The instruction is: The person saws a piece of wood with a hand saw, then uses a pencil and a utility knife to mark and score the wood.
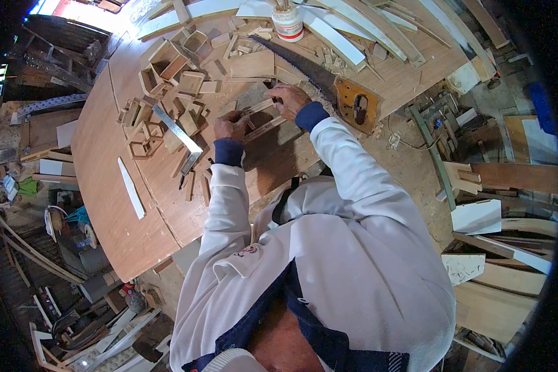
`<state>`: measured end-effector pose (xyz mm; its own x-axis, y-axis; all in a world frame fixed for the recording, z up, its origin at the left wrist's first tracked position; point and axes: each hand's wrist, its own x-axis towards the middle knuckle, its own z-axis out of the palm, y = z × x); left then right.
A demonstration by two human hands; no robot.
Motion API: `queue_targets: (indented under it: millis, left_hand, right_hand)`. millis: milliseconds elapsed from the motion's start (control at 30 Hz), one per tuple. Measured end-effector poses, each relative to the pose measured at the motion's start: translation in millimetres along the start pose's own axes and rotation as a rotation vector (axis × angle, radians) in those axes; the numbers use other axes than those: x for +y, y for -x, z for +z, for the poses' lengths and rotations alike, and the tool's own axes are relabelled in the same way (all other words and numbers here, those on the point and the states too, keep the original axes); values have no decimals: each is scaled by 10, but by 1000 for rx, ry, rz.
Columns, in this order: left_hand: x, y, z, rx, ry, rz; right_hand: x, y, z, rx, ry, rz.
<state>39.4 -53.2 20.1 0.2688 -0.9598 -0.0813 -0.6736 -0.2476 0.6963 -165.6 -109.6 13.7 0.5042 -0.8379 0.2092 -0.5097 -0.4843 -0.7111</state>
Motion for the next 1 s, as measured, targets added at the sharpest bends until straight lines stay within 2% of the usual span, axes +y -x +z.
queue_targets:
  millis: [400, 467, 1000]
  left_hand:
    - [18, 18, -7, 18, -39, 41]
    - [30, 15, -4, -1, 11, -29]
    - [44, 5, 1, -18, -36, -40]
  right_hand:
    - [80, 0, 40, 18, -18, -71]
    - [73, 4, 40, 49, -43, -69]
    - [72, 5, 58, 24, 14, -81]
